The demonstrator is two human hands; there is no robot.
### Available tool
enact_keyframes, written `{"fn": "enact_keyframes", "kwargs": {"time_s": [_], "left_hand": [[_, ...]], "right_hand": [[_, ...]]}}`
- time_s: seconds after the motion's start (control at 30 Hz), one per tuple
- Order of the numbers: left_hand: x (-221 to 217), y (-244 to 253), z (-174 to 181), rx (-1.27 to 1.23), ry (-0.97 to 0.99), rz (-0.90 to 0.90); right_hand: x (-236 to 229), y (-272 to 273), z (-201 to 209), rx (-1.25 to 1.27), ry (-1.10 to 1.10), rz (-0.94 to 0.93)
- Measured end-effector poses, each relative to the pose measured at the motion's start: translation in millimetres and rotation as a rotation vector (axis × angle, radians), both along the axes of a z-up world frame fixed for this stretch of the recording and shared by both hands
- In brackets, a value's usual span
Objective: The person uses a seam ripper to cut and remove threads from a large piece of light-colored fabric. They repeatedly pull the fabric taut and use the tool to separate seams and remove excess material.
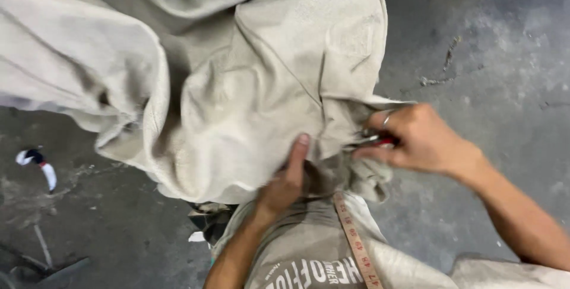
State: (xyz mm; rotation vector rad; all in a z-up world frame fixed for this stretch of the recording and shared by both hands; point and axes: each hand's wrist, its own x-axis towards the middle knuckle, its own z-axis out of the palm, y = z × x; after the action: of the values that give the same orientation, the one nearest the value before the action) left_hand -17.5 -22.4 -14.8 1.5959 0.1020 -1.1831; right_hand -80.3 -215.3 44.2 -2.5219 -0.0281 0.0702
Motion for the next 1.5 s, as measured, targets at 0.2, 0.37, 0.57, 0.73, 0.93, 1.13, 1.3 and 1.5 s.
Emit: {"fn": "enact_keyframes", "kwargs": {"time_s": [0.2, 0.37, 0.57, 0.73, 0.93, 1.13, 1.3, 1.5], "left_hand": [[63.0, 41.9, 87.9, -0.243, -0.661, 0.394], [93.5, 65.7, 131.3, -0.348, -1.149, 0.484], [112.7, 67.0, 89.7, 0.105, -0.605, 0.457], [99.1, 42.3, 55.3, 0.431, -0.143, -0.041], [89.0, 72.2, 106.2, 0.337, -0.083, -0.113], [57.6, 66.7, 65.0, 0.097, -0.127, -0.084], [25.2, 38.9, 50.7, -0.154, 0.194, 0.302], [42.8, 40.5, 65.4, -0.256, 0.369, 0.837]], "right_hand": [[36.8, -2.8, 6.0, -0.32, -0.185, 0.168], [84.1, 29.8, 38.6, -0.193, -0.686, 0.258], [57.6, 35.6, 79.7, -0.276, -0.562, 0.272], [-22.9, 90.3, -1.2, -0.037, -0.129, 0.381], [-15.1, 121.1, 15.5, 0.41, 0.284, 0.132], [-3.2, 95.4, 21.5, 0.03, -0.167, -0.096], [-23.9, 102.5, -31.1, -0.242, -0.302, -0.266], [0.6, 99.4, -23.7, 0.092, -0.597, -0.143]]}}
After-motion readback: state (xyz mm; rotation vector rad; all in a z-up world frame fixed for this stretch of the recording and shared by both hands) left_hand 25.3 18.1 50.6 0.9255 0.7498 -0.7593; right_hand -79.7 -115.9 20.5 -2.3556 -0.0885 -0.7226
